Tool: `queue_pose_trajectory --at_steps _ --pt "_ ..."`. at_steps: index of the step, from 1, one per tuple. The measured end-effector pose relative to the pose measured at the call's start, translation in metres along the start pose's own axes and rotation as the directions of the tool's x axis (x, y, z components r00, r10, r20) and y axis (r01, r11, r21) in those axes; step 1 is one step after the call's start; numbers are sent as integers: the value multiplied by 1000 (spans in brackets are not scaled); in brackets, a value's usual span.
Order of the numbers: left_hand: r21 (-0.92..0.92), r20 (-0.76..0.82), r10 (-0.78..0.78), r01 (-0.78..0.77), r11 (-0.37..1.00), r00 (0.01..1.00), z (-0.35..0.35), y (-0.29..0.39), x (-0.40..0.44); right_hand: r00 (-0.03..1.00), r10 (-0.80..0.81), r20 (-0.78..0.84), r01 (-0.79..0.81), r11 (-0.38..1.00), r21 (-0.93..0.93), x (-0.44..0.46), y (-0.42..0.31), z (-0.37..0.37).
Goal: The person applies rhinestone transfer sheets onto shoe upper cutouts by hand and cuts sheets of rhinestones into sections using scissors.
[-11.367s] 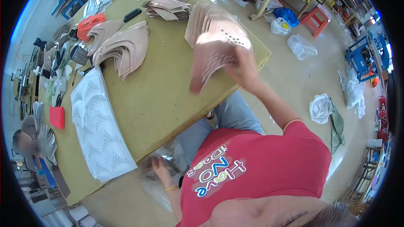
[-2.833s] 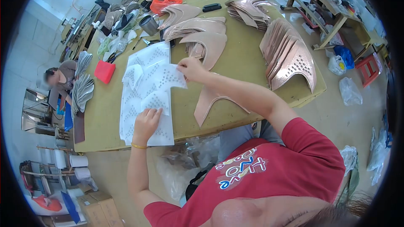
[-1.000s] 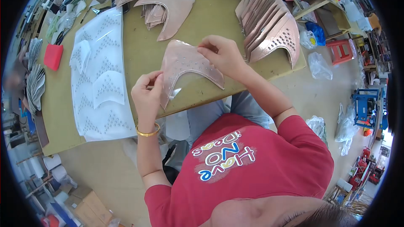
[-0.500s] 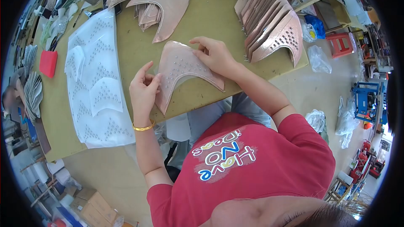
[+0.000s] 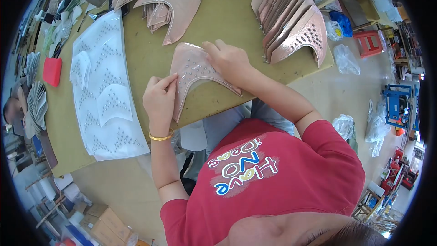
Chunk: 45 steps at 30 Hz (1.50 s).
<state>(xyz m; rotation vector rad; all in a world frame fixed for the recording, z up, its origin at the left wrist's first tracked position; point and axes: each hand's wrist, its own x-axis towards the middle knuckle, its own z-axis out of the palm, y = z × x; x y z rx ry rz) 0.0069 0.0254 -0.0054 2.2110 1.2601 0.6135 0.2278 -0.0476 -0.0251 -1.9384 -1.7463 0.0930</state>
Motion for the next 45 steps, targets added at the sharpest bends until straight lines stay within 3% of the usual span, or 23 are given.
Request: queue_pose_trajectory --at_steps 2,5,8,10,11,14,17,20,23,26,29,32,35,38,41,42,43,44,45 --pt "130 11 -19 17 991 1000 -6 10 -1 998 62 6 -61 998 -22 1 0 -6" --pt "29 138 -143 140 990 980 -16 9 4 990 131 -43 -130 991 24 2 10 -18" --pt "73 136 -99 89 993 986 -20 12 6 978 168 -121 -156 982 104 -2 17 -31" --pt "90 5 152 -152 984 988 -13 17 9 956 172 -238 -119 967 224 -12 13 -36" --pt "109 -60 276 -268 957 959 -8 21 12 958 98 -269 -50 982 181 -19 11 -37" --pt "312 177 677 -693 649 714 -1 51 13 947 -110 -301 125 992 31 -53 4 -25" --pt "242 531 551 -739 629 644 19 48 3 924 -284 -255 244 954 -177 -76 2 -15" --pt "199 449 642 -770 606 621 2 59 17 954 -243 -174 216 963 -163 -79 6 -14" --pt "172 570 568 -762 625 594 18 32 12 960 -236 -153 209 962 -173 -79 1 -22" --pt "231 483 624 -777 586 614 19 40 4 978 -200 -55 183 958 -222 -76 -3 -45" --pt "217 295 704 -763 609 646 25 53 -3 978 -204 -29 186 935 -303 -73 14 -50" --pt "163 250 597 -641 750 762 32 43 -8 978 -206 24 206 946 -252 -70 23 -52" --pt "143 57 679 -679 720 732 35 53 0 979 -201 20 199 944 -263 -72 21 -46" --pt "224 149 698 -712 666 700 30 68 1 986 -163 34 167 951 -259 -74 17 -47" --pt "190 128 605 -618 763 786 31 52 7 988 -156 10 153 949 -275 -74 15 -45" --pt "-129 93 324 -312 941 941 27 46 13 987 -160 8 156 947 -282 -75 15 -45" --pt "-426 162 12 59 903 987 20 38 20 986 -165 7 160 945 -286 -75 16 -45" --pt "-635 316 -261 408 656 912 12 28 25 985 -172 4 166 943 -288 -75 15 -45" --pt "-725 341 -283 443 527 896 4 13 28 986 -165 17 162 941 -298 -74 14 -45"
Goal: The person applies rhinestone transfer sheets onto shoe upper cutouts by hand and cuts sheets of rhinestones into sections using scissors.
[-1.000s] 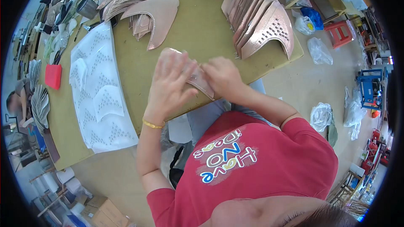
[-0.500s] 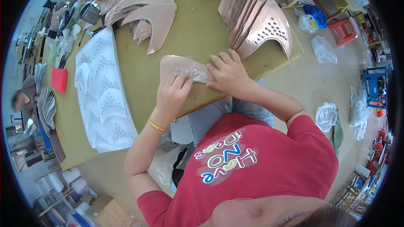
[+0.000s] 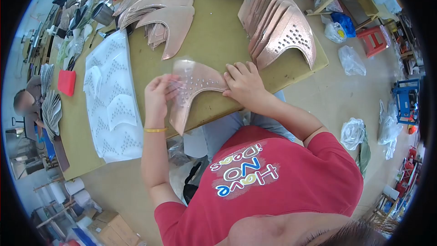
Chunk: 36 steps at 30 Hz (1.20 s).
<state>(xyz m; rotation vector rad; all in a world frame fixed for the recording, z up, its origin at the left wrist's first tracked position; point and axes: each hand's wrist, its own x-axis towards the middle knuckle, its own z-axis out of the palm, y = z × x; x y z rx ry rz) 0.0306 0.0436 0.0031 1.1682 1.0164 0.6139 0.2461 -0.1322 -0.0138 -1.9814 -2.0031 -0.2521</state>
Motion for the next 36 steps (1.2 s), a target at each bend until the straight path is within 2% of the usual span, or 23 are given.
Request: queue_pose_trajectory --at_steps 2,8,11,14,16,17,19,20,23,25,26,27,28,29,31,34,36 --pt "-311 7 -73 72 948 997 -31 -9 1 999 1 34 -1 1000 -15 1 -2 -1" --pt "-537 -232 -87 -53 842 969 -32 -11 -44 997 -7 75 14 995 -94 4 -4 -1" --pt "-639 -296 -61 -151 754 953 -56 -16 -63 990 -8 139 30 986 -163 6 -4 3" --pt "-584 -189 -36 -84 807 981 -60 -15 -79 962 10 271 21 994 -112 25 -15 -23" --pt "-570 -110 45 -100 816 993 -56 -15 -85 982 -187 -5 186 972 145 42 -26 -18" --pt "-563 -47 94 -104 820 994 -51 -14 -82 965 -244 -98 257 954 154 52 -36 -13" --pt "-692 170 152 8 722 974 -65 -25 -76 961 -265 -85 278 920 275 66 -47 -1" --pt "-715 108 139 -21 699 984 -61 -22 -80 968 -249 16 221 886 408 67 -44 0" --pt "-705 -50 100 -106 701 994 -60 -16 -104 979 -191 67 134 861 491 39 -36 -31" --pt "-835 133 89 64 546 987 -78 -39 -123 989 -137 52 99 886 453 8 -21 -42" --pt "-857 16 31 -2 515 999 -88 -48 -141 992 -117 46 85 896 437 -10 -9 -49" --pt "-869 -102 -31 -74 490 994 -97 -52 -159 999 -6 -44 23 916 400 -25 8 -58" --pt "-770 -248 -153 -99 630 957 -85 -53 -178 985 93 -143 -35 931 364 -36 33 -68" --pt "-654 -403 -243 -92 751 882 -70 -59 -194 978 154 -138 -120 966 229 -44 65 -68" --pt "-573 -247 -471 264 776 847 -82 -106 -227 906 349 -239 -329 937 119 -60 107 -75" --pt "-631 -367 -657 342 696 659 -108 -215 -240 842 355 -406 -402 915 -35 -59 148 -68" --pt "-585 -507 -555 209 783 659 -133 -262 -227 858 290 -423 -366 924 -108 -55 145 -70"
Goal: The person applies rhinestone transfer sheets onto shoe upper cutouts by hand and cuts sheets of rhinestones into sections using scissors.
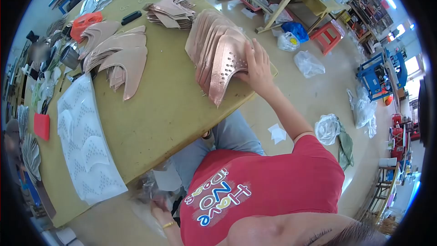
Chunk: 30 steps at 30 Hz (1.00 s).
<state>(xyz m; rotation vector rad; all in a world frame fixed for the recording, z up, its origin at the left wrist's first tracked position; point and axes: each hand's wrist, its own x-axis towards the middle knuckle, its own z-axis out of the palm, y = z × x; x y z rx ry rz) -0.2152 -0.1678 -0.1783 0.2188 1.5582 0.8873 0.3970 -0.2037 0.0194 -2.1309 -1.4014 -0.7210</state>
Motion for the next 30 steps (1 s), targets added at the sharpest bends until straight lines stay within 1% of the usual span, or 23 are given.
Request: queue_pose_trajectory --at_steps 1,3,4,5,6,7,10,13,14,15,16,17,18,19,20,21,22,23,25,27,28,29,30 --pt "-13 -41 84 -84 996 996 -8 -3 24 1000 -29 -8 29 999 -17 -1 -4 2" --pt "-236 -83 105 -122 964 991 3 1 81 999 6 41 -6 1000 -8 -2 -6 10" --pt "-172 -55 232 -238 956 971 37 9 53 997 25 70 -25 1000 -2 -5 -6 15" --pt "-115 -25 357 -357 927 934 91 20 8 998 57 41 -56 998 -23 -4 0 25" --pt "-129 14 359 -354 926 933 125 31 -15 997 83 13 -82 996 -35 -3 10 39" --pt "-147 44 361 -351 925 932 142 37 -29 995 100 -12 -100 994 -41 0 13 50" --pt "-401 268 284 -162 902 920 134 38 -36 969 200 -146 -195 980 50 31 -10 39" --pt "-135 194 388 -368 920 901 134 34 -64 974 151 -167 -142 988 63 30 -10 49" --pt "62 187 502 -520 852 844 130 27 -54 979 139 -150 -135 990 36 26 -12 48" --pt "253 195 609 -639 726 769 122 14 -41 980 130 -151 -132 991 -2 20 -6 51" --pt "433 214 704 -712 553 677 122 14 -44 982 116 -151 -122 992 -26 13 0 57" --pt "622 299 694 -685 379 655 116 17 -49 984 100 -147 -106 994 -33 9 3 64" --pt "774 364 665 -609 174 652 125 36 -81 992 115 -46 -118 989 -84 10 2 60" --pt "873 405 620 -485 -44 672 129 50 -100 982 94 -163 -89 995 38 11 4 64" --pt "858 462 685 -481 -182 564 125 56 -100 979 114 -168 -110 993 30 16 4 63" --pt "843 441 671 -531 -82 596 124 71 -110 976 98 -194 -85 994 72 23 -4 54" --pt "809 435 653 -588 20 620 130 92 -126 980 91 -175 -87 996 30 26 -4 50" --pt "754 442 633 -646 122 636 140 112 -137 985 129 -116 -135 990 -40 24 -12 49" --pt "683 499 676 -726 79 543 157 147 -145 974 227 -17 -225 949 -221 18 -28 25" --pt "594 592 726 -799 -98 351 187 183 -143 965 263 8 -255 942 -218 6 -30 16" --pt "542 639 721 -822 -176 268 203 195 -129 957 288 18 -277 934 -224 -1 -29 11" --pt "482 683 709 -838 -255 176 222 205 -113 965 261 -42 -264 951 -161 -6 -29 7" --pt "438 719 673 -864 -248 172 249 213 -104 967 235 -102 -245 964 -102 -11 -32 4"
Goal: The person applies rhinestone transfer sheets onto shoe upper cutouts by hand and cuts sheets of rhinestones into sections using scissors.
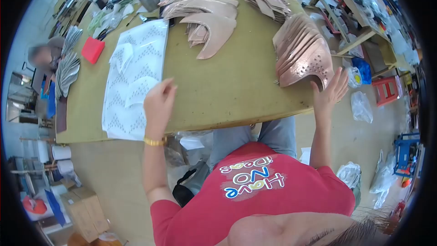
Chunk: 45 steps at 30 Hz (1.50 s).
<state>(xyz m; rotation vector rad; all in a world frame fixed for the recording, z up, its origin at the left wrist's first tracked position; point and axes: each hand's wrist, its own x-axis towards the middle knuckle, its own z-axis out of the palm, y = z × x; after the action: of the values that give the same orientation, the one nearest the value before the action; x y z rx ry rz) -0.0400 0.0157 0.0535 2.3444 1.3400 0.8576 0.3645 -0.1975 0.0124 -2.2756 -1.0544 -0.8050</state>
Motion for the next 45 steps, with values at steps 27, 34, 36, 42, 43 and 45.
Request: queue_pose_trajectory --at_steps 27,34,36,42,43,45 --pt "-580 113 48 27 814 992 47 34 -48 628 -437 643 -778 -333 533 -10 -157 18" --pt "24 -537 240 -269 963 809 36 83 -49 713 -302 633 -701 -285 654 -17 -166 -2" --pt "51 -418 427 -448 893 802 30 102 -43 740 -247 626 -673 -300 676 -24 -175 -8" --pt "-405 -217 339 -400 822 915 41 139 -35 819 -330 470 -570 -369 734 -30 -178 -30" --pt "-557 -174 265 -317 768 948 43 138 -36 831 -364 420 -545 -379 748 -30 -174 -28" --pt "-797 -50 135 -121 591 990 44 136 -39 838 -414 356 -517 -392 761 -31 -171 -29"
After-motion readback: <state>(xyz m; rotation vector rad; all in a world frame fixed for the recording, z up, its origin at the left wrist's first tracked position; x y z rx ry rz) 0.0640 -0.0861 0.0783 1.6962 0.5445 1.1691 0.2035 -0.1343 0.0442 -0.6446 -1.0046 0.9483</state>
